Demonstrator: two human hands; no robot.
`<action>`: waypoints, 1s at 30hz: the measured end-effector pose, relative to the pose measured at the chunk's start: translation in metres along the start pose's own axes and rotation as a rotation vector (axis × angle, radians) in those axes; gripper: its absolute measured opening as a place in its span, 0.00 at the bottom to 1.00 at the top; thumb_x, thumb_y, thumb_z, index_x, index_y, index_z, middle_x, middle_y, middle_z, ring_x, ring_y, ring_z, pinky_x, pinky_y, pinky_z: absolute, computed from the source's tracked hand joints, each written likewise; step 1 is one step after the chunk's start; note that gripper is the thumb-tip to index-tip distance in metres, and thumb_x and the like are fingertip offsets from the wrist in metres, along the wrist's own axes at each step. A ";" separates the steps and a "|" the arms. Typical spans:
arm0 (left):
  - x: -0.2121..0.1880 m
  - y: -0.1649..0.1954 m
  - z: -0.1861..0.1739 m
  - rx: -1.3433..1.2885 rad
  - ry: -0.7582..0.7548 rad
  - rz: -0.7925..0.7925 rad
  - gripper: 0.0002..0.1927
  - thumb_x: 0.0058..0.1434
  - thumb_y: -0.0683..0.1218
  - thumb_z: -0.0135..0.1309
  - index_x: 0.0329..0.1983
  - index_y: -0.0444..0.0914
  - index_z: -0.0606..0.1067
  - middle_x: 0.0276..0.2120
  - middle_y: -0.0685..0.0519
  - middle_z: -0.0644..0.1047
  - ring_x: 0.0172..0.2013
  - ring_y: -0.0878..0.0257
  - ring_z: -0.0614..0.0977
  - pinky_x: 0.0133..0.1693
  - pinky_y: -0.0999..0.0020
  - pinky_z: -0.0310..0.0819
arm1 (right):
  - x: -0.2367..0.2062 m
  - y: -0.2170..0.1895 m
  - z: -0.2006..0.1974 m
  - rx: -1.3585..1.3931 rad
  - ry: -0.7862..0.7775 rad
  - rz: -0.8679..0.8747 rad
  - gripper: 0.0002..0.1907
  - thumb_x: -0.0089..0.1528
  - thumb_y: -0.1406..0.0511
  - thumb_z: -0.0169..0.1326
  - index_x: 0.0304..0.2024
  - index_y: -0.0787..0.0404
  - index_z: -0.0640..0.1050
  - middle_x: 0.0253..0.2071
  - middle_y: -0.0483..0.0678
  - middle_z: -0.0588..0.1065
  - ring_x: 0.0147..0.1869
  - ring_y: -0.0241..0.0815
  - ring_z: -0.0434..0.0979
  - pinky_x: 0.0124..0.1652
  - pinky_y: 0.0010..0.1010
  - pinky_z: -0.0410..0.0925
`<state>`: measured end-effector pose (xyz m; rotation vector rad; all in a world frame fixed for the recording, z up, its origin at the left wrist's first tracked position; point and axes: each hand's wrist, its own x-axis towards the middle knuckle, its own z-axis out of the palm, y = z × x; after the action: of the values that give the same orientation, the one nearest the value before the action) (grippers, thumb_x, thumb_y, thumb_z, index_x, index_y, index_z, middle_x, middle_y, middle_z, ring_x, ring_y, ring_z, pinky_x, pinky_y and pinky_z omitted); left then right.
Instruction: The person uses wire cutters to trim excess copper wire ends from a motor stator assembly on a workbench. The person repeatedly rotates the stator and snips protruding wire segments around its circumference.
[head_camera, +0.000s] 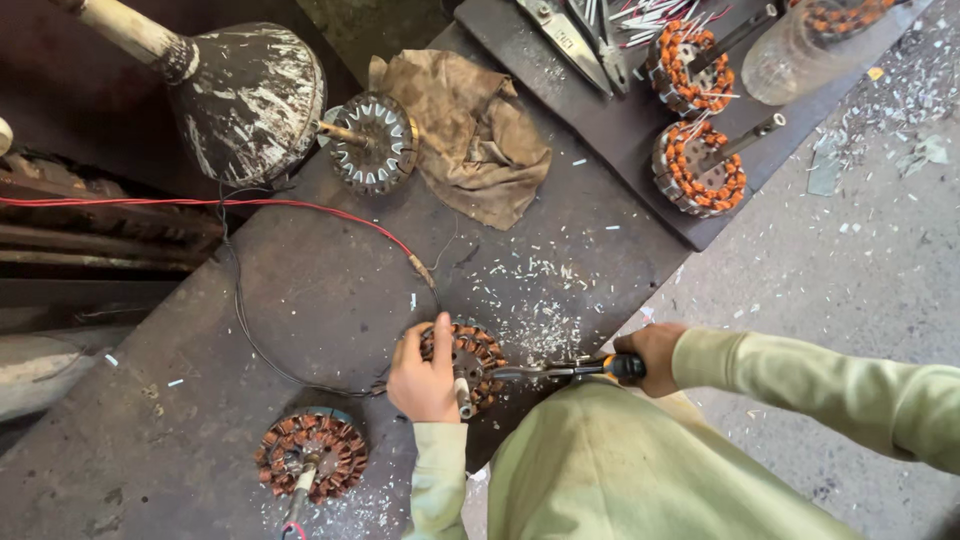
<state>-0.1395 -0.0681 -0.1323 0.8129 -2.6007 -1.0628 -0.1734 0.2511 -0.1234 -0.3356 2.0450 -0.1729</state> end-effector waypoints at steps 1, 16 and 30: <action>0.001 -0.001 -0.002 -0.006 0.013 -0.020 0.19 0.62 0.62 0.59 0.35 0.42 0.82 0.30 0.52 0.83 0.31 0.52 0.84 0.33 0.56 0.74 | 0.002 -0.004 0.002 -0.004 0.029 0.003 0.21 0.51 0.53 0.61 0.46 0.48 0.80 0.40 0.52 0.82 0.49 0.56 0.81 0.51 0.45 0.72; 0.009 0.008 -0.012 0.121 -0.043 0.115 0.19 0.62 0.59 0.60 0.36 0.39 0.80 0.31 0.47 0.81 0.30 0.47 0.83 0.31 0.55 0.73 | 0.021 0.001 0.058 0.199 -0.029 0.032 0.34 0.43 0.50 0.67 0.52 0.51 0.79 0.43 0.53 0.80 0.51 0.56 0.80 0.53 0.44 0.72; 0.008 -0.011 -0.009 0.184 -0.072 0.116 0.16 0.62 0.57 0.59 0.32 0.40 0.81 0.27 0.48 0.82 0.27 0.47 0.82 0.29 0.54 0.73 | 0.016 -0.004 0.097 0.136 0.220 -0.018 0.39 0.41 0.48 0.66 0.51 0.60 0.77 0.33 0.60 0.80 0.41 0.61 0.81 0.44 0.47 0.73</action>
<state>-0.1380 -0.0844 -0.1340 0.6618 -2.7997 -0.8461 -0.0947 0.2439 -0.1820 -0.2591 2.2331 -0.3725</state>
